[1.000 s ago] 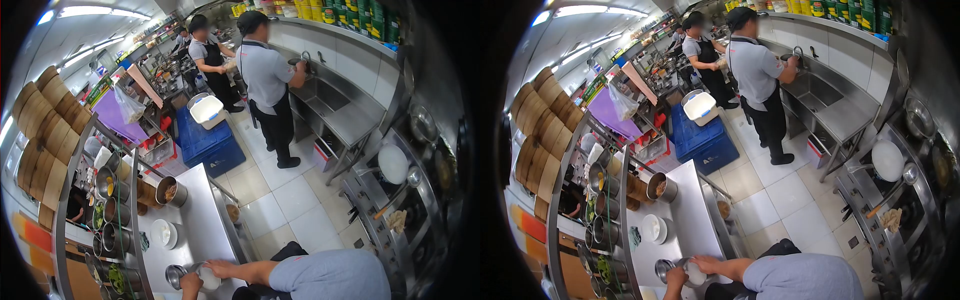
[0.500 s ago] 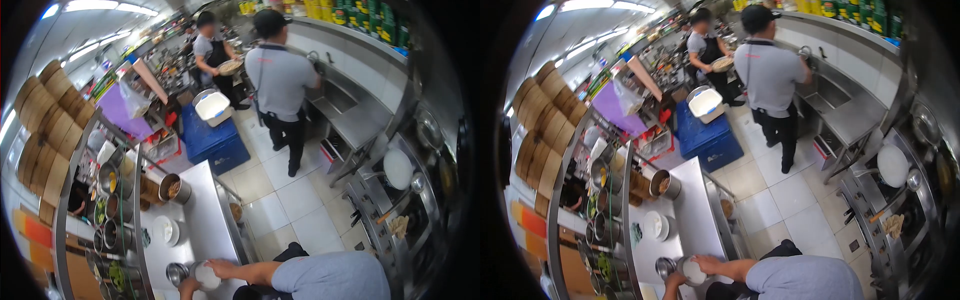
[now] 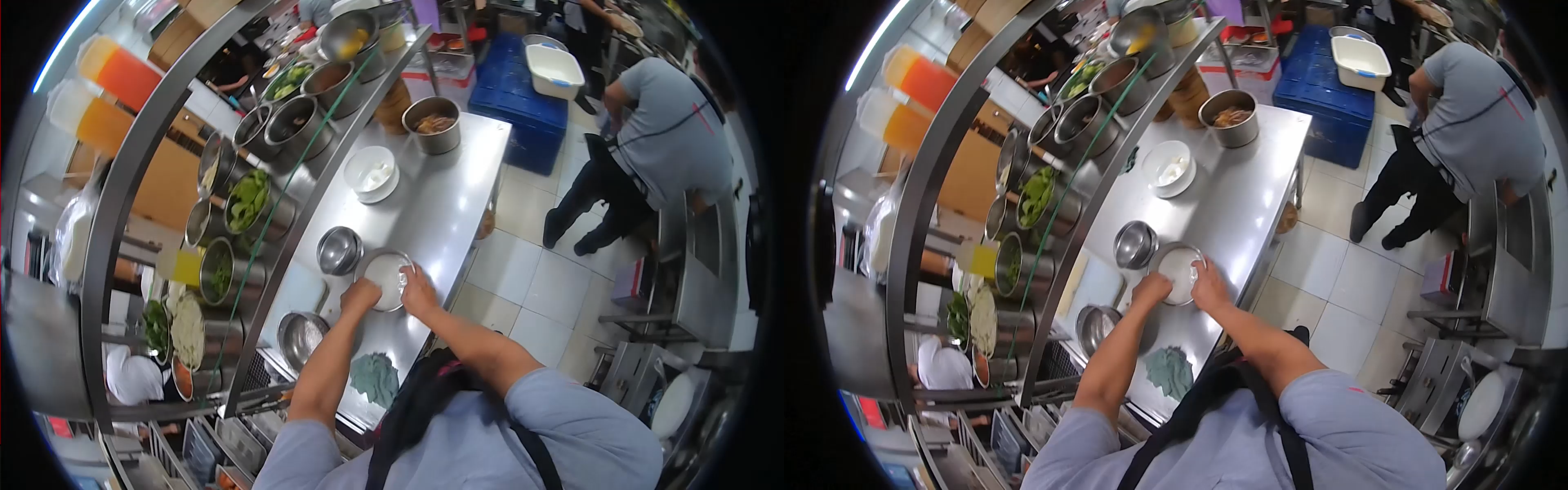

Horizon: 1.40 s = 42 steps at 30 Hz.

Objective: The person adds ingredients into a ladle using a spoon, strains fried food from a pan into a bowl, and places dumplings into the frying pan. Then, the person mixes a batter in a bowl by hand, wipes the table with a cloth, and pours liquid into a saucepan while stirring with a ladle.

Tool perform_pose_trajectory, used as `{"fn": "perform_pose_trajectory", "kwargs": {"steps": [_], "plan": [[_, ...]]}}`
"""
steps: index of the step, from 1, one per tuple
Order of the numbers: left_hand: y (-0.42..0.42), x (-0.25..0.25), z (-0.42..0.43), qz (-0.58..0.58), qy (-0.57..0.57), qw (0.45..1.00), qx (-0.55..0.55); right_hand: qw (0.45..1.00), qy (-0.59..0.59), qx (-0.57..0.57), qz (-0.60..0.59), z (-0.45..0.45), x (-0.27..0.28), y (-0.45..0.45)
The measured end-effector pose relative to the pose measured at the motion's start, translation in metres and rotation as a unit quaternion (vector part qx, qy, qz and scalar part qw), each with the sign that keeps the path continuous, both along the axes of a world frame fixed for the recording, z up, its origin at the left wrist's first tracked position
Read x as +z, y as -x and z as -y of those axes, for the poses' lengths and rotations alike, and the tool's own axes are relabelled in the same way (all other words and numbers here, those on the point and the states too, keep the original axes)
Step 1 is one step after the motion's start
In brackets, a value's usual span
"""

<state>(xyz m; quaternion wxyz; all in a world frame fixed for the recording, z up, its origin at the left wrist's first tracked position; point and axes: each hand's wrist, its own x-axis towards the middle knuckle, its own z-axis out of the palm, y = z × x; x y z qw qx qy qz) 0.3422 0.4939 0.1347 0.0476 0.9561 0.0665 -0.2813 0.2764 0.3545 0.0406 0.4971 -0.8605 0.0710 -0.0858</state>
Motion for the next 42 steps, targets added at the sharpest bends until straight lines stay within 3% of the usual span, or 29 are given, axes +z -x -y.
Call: {"fn": "perform_pose_trajectory", "kwargs": {"steps": [6, 14, 18, 22, 27, 32, 34, 35, 37, 42], "plan": [[-0.011, -0.042, -0.008, 0.004, 0.052, 0.998, 0.047, 1.0, 0.012, 0.018, -0.014, 0.002, 0.005, -0.001], [0.001, -0.035, -0.012, -0.007, 0.1, 0.994, 0.036, 1.0, 0.002, 0.022, -0.005, 0.003, 0.006, -0.002], [0.013, -0.04, -0.013, 0.052, 0.112, 0.99, 0.072, 0.999, -0.014, 0.035, 0.012, 0.004, 0.007, -0.006], [0.021, -0.018, -0.012, 0.065, 0.118, 0.99, 0.039, 0.999, -0.003, 0.049, -0.001, 0.005, 0.009, -0.009], [0.028, -0.03, -0.026, 0.109, 0.132, 0.985, 0.017, 0.998, 0.0, 0.062, -0.002, 0.005, 0.005, -0.013], [0.035, 0.008, -0.016, 0.137, 0.135, 0.981, 0.031, 0.997, 0.002, 0.075, -0.014, 0.007, 0.01, -0.016], [0.026, 0.03, -0.014, 0.141, 0.032, 0.988, -0.056, 0.996, -0.001, 0.084, -0.017, 0.008, 0.011, -0.018], [0.02, 0.034, -0.016, 0.142, 0.033, 0.988, -0.054, 0.996, 0.0, 0.086, -0.016, 0.008, 0.012, -0.018], [0.011, 0.041, -0.022, 0.146, -0.04, 0.967, -0.205, 0.995, 0.005, 0.091, -0.037, 0.008, 0.013, -0.019], [-0.021, 0.003, -0.023, 0.217, -0.07, 0.938, -0.262, 0.994, 0.007, 0.112, -0.011, 0.011, 0.006, -0.022]]}}
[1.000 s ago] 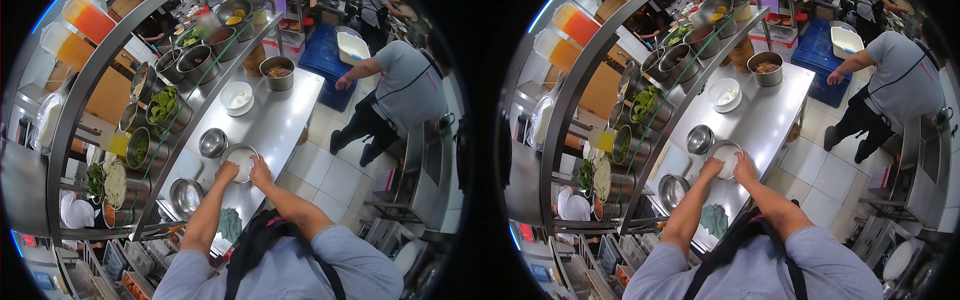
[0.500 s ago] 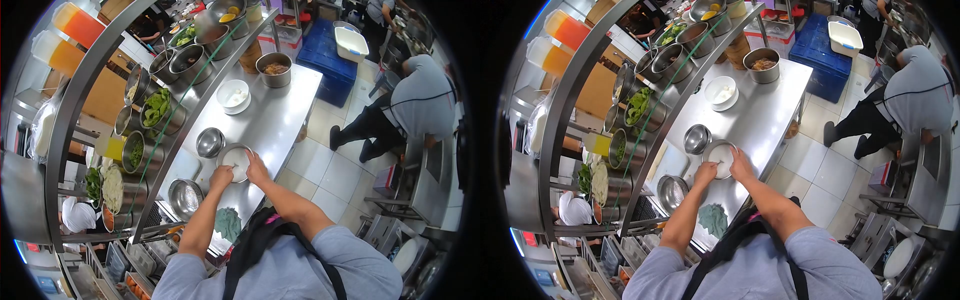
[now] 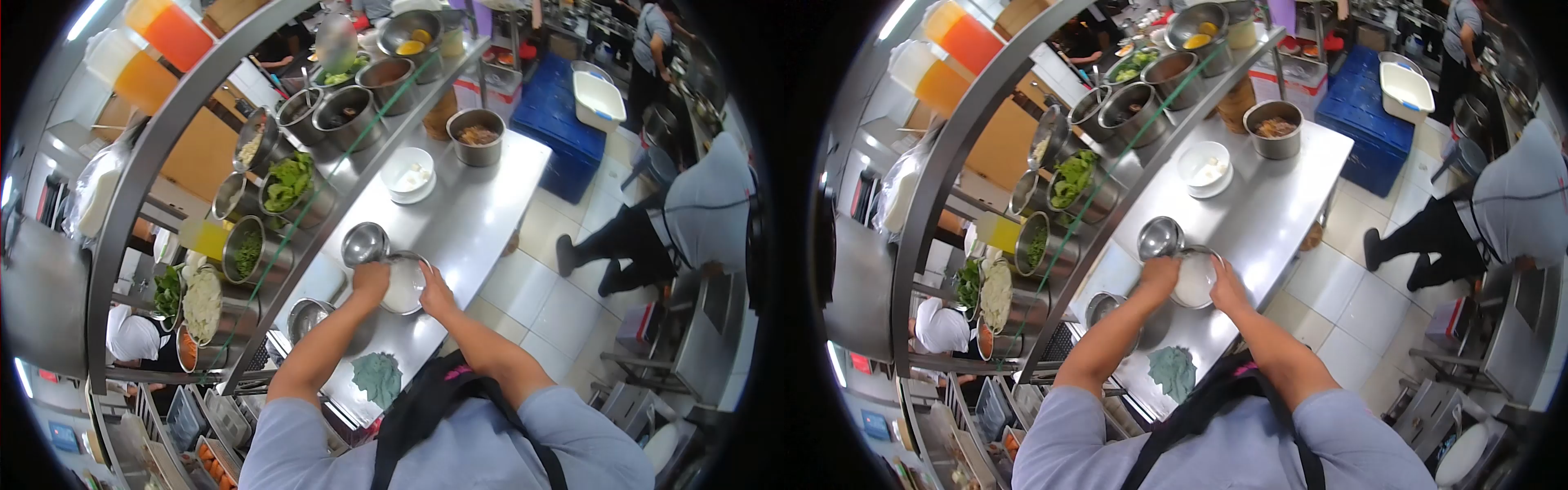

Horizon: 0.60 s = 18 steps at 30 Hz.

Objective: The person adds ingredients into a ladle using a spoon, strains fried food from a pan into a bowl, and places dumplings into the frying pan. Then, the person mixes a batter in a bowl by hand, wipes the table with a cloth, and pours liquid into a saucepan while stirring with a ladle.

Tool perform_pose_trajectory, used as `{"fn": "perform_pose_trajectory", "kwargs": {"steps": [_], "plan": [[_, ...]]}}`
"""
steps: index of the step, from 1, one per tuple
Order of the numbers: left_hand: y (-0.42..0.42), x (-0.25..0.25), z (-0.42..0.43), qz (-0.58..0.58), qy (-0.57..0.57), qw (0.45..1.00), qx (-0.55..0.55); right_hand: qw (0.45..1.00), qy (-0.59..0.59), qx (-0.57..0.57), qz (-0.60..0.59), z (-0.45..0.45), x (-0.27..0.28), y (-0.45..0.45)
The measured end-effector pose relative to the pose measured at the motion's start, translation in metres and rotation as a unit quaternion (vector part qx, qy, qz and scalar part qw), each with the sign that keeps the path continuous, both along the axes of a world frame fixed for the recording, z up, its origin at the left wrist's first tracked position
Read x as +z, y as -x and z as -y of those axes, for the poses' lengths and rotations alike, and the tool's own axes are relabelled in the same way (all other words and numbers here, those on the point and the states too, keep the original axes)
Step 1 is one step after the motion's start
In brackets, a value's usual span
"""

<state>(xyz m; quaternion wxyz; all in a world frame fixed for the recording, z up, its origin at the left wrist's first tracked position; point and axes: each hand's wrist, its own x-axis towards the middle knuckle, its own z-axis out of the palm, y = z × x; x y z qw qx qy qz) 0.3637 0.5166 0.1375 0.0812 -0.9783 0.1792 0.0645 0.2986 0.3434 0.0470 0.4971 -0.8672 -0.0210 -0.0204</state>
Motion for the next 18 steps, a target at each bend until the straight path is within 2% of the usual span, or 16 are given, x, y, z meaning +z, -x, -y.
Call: {"fn": "perform_pose_trajectory", "kwargs": {"steps": [2, 7, 11, 14, 16, 18], "plan": [[-0.01, -0.008, 0.0, 0.002, 0.0, 1.0, -0.019, 1.0, 0.002, 0.008, 0.011, -0.001, 0.002, -0.002], [-0.045, 0.016, 0.0, -0.137, -0.054, 0.98, -0.131, 0.999, -0.014, 0.01, -0.032, 0.005, 0.02, 0.0], [-0.062, 0.02, 0.013, -0.189, -0.096, 0.968, -0.131, 1.0, -0.01, 0.01, -0.015, 0.005, 0.012, -0.003], [-0.056, 0.024, 0.02, -0.201, -0.078, 0.968, -0.126, 1.0, -0.01, 0.003, -0.011, 0.003, 0.009, -0.003], [-0.045, 0.024, 0.021, -0.2, -0.055, 0.975, -0.079, 1.0, -0.021, -0.002, 0.011, 0.003, 0.008, -0.002], [-0.035, 0.011, 0.013, -0.195, -0.033, 0.978, -0.07, 1.0, -0.015, -0.006, 0.009, 0.003, 0.007, -0.002]]}}
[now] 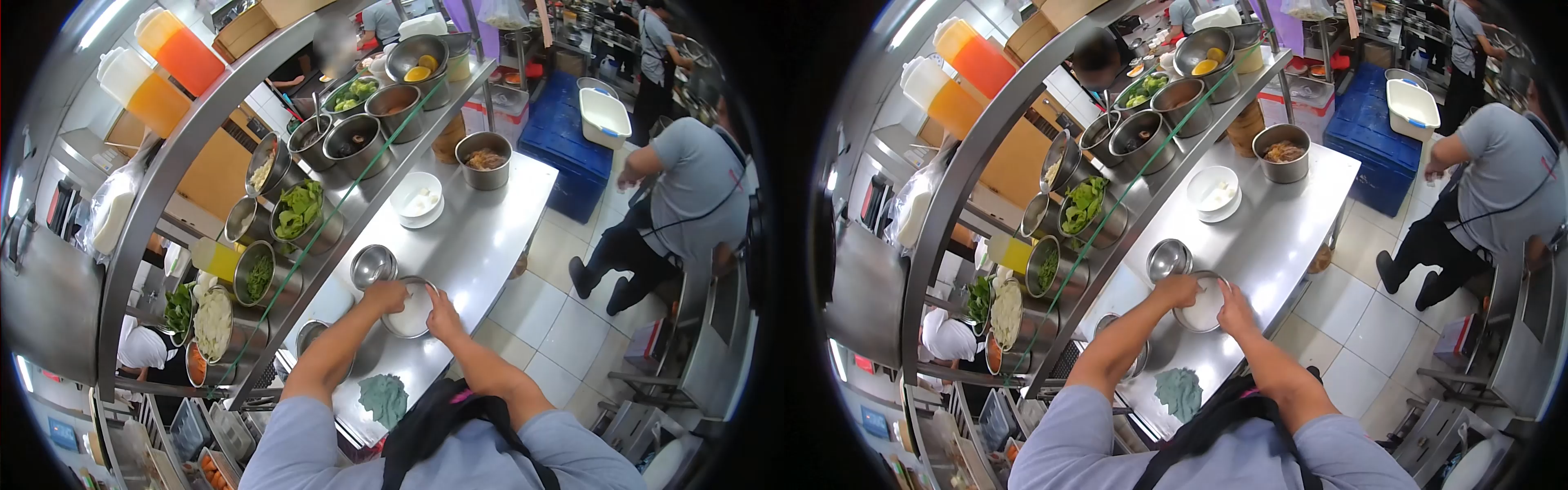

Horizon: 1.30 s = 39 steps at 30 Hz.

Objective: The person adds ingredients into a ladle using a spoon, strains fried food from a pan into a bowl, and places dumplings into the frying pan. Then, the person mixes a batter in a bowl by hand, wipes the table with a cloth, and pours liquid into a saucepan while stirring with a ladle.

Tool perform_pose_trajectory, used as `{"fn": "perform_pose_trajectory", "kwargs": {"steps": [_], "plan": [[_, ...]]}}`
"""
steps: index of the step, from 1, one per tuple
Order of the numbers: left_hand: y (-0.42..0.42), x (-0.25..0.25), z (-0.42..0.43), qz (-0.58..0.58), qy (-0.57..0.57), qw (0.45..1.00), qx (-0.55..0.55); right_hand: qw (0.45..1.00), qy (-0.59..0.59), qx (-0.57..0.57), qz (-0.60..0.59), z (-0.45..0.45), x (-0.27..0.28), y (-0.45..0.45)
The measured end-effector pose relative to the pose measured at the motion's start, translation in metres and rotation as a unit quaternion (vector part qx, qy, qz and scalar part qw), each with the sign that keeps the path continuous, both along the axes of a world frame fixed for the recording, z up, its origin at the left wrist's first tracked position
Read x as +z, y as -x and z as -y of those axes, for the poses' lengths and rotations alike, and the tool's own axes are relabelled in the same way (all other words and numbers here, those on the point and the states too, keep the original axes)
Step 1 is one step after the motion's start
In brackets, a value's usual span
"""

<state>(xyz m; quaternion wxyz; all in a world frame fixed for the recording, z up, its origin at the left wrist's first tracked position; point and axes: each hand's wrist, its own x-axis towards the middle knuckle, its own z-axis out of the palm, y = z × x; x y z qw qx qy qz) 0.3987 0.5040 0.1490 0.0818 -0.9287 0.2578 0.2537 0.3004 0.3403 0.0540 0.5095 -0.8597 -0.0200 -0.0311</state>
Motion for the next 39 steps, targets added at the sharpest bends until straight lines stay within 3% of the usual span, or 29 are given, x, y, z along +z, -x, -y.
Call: {"fn": "perform_pose_trajectory", "kwargs": {"steps": [4, 7, 10, 11, 14, 18, 21, 26, 27, 28, 30, 32, 34, 35, 36, 38, 39], "plan": [[0.036, -0.012, -0.006, 0.032, 0.03, 0.998, 0.047, 1.0, -0.016, -0.006, 0.005, 0.0, -0.001, 0.001], [0.048, 0.002, -0.004, 0.047, 0.001, 0.999, 0.018, 0.995, 0.002, 0.02, 0.099, -0.004, -0.024, -0.007], [0.031, 0.006, 0.002, 0.056, -0.085, 0.995, -0.008, 0.997, -0.047, 0.048, 0.044, -0.011, -0.045, -0.019], [0.03, 0.03, 0.018, 0.065, -0.1, 0.993, -0.018, 0.997, -0.026, 0.018, 0.07, -0.008, -0.04, -0.014], [0.022, 0.05, 0.031, 0.095, -0.145, 0.985, -0.011, 0.999, 0.011, -0.035, 0.0, -0.004, -0.011, 0.003], [0.019, 0.015, 0.022, 0.116, -0.197, 0.973, -0.036, 0.999, -0.013, -0.007, -0.043, 0.0, 0.003, 0.01], [0.019, 0.007, 0.022, 0.024, -0.24, 0.969, -0.047, 0.998, -0.029, -0.013, -0.051, -0.002, 0.011, 0.007], [-0.01, -0.027, -0.015, -0.014, -0.178, 0.98, 0.087, 0.999, -0.028, -0.011, -0.044, -0.002, -0.001, 0.003], [-0.022, -0.05, -0.045, -0.013, -0.178, 0.98, 0.086, 0.999, -0.025, -0.004, -0.043, -0.004, -0.002, 0.002], [-0.038, -0.077, -0.077, -0.087, -0.172, 0.98, 0.049, 0.999, -0.021, 0.004, -0.042, -0.004, -0.001, 0.001], [-0.034, -0.076, -0.085, -0.162, -0.167, 0.972, 0.015, 0.997, -0.042, 0.01, -0.066, -0.001, 0.007, 0.002], [0.0, -0.033, -0.057, -0.134, -0.07, 0.973, 0.172, 0.994, -0.059, 0.029, -0.088, -0.003, 0.005, 0.003], [-0.008, -0.082, -0.102, -0.14, 0.048, 0.988, 0.03, 0.999, 0.003, -0.009, -0.034, -0.013, -0.013, -0.001], [-0.003, -0.082, -0.099, -0.12, 0.027, 0.992, 0.024, 0.999, 0.006, -0.022, 0.043, -0.025, -0.043, -0.012], [0.005, -0.078, -0.094, -0.101, 0.006, 0.995, 0.019, 0.999, -0.025, -0.018, 0.012, -0.024, -0.036, -0.01], [0.01, -0.118, -0.124, 0.041, 0.122, 0.991, -0.04, 1.0, -0.029, -0.007, -0.001, -0.019, -0.023, -0.008], [0.022, -0.092, -0.105, 0.005, 0.098, 0.993, 0.071, 0.999, -0.028, 0.019, 0.008, -0.017, -0.018, -0.006]]}}
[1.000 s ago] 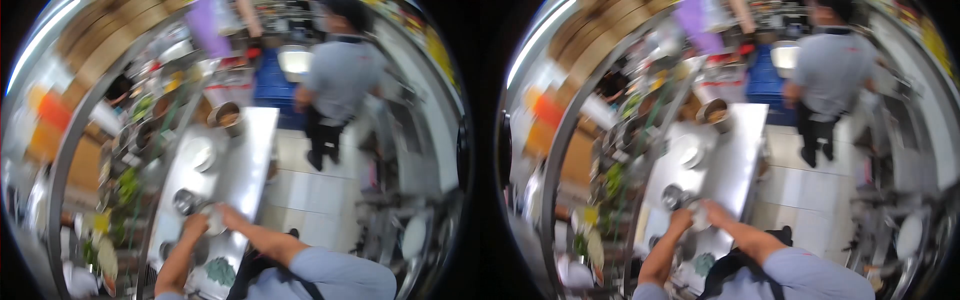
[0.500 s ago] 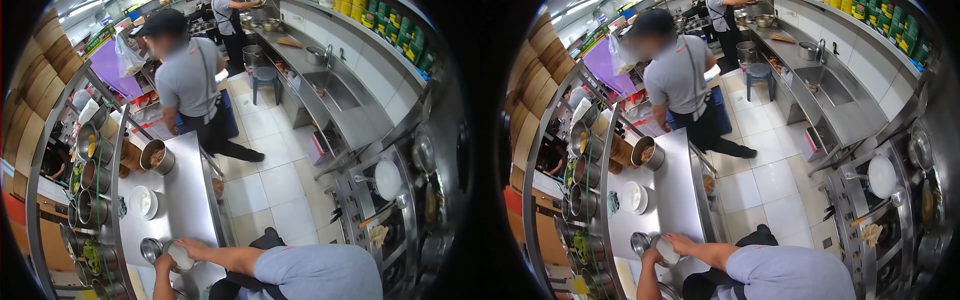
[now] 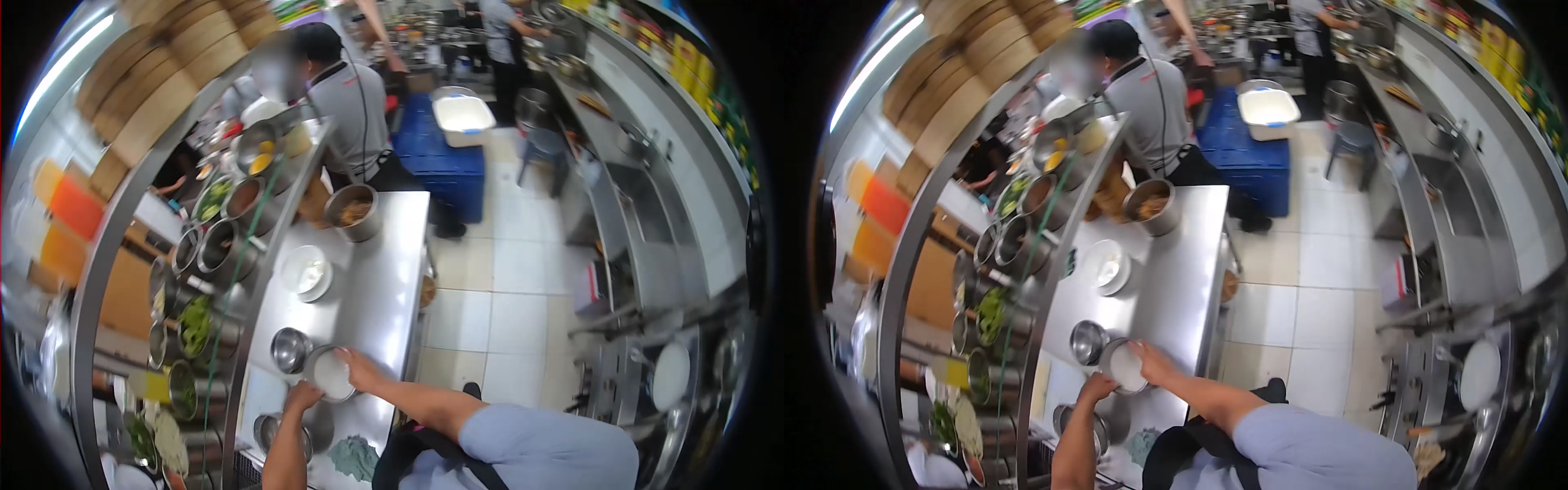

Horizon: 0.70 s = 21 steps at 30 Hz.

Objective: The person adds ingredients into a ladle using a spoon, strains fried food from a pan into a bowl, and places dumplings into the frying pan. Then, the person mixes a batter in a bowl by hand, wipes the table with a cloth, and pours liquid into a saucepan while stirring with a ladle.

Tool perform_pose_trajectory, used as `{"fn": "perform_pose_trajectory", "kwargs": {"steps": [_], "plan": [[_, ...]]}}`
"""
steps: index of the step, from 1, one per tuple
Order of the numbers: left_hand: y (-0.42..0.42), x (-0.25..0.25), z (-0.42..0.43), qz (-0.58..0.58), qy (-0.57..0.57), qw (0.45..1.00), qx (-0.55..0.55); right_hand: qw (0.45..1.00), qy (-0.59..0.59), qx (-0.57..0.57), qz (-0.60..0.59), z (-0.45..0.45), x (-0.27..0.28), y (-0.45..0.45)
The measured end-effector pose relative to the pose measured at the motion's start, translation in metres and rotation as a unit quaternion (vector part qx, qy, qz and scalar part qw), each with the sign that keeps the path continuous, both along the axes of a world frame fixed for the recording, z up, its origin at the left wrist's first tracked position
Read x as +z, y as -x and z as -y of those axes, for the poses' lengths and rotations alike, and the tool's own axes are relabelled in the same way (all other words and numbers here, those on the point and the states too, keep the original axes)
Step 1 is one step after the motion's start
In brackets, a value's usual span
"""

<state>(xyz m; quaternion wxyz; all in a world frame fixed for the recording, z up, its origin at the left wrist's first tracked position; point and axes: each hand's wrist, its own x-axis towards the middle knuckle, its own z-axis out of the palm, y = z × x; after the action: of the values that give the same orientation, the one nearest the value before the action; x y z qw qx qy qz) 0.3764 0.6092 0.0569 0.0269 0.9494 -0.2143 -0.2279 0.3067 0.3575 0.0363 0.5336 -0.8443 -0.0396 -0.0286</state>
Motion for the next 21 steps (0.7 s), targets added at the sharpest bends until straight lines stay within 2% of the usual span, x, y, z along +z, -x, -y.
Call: {"fn": "perform_pose_trajectory", "kwargs": {"steps": [1, 5, 7, 9, 10, 12, 14, 16, 18, 20, 21], "plan": [[0.0, 0.008, 0.008, -0.094, -0.017, 0.993, 0.062, 1.0, -0.006, -0.013, 0.0, 0.001, 0.004, 0.003], [0.016, 0.017, 0.021, -0.088, 0.036, 0.984, 0.149, 0.999, -0.005, -0.03, -0.013, 0.003, 0.002, 0.005], [0.021, 0.026, 0.029, -0.083, 0.028, 0.979, 0.187, 0.999, -0.01, -0.027, -0.013, 0.002, 0.001, 0.004], [0.034, 0.05, 0.052, -0.08, 0.028, 0.966, 0.244, 0.999, -0.013, -0.038, -0.008, 0.002, -0.001, 0.005], [0.04, 0.063, 0.07, -0.078, 0.027, 0.965, 0.25, 0.999, -0.014, -0.032, -0.007, 0.004, 0.003, 0.006], [0.047, 0.082, 0.1, -0.016, -0.1, 0.976, 0.193, 0.999, -0.007, -0.04, -0.036, 0.006, 0.014, 0.011], [0.046, 0.093, 0.113, 0.0, -0.1, 0.983, 0.152, 0.999, 0.006, -0.04, -0.009, 0.005, 0.009, 0.011], [0.036, 0.084, 0.106, -0.021, -0.093, 0.978, 0.184, 0.999, 0.002, -0.028, -0.02, 0.009, 0.015, 0.01], [0.019, 0.047, 0.083, -0.046, -0.053, 0.979, 0.193, 0.999, 0.015, -0.035, -0.006, 0.007, 0.008, 0.006], [0.018, 0.038, 0.076, -0.061, 0.003, 0.969, 0.241, 1.0, 0.005, -0.029, -0.01, 0.009, 0.01, 0.004], [0.018, 0.034, 0.074, -0.067, -0.004, 0.968, 0.243, 0.999, -0.001, -0.034, -0.005, 0.01, 0.011, 0.004]]}}
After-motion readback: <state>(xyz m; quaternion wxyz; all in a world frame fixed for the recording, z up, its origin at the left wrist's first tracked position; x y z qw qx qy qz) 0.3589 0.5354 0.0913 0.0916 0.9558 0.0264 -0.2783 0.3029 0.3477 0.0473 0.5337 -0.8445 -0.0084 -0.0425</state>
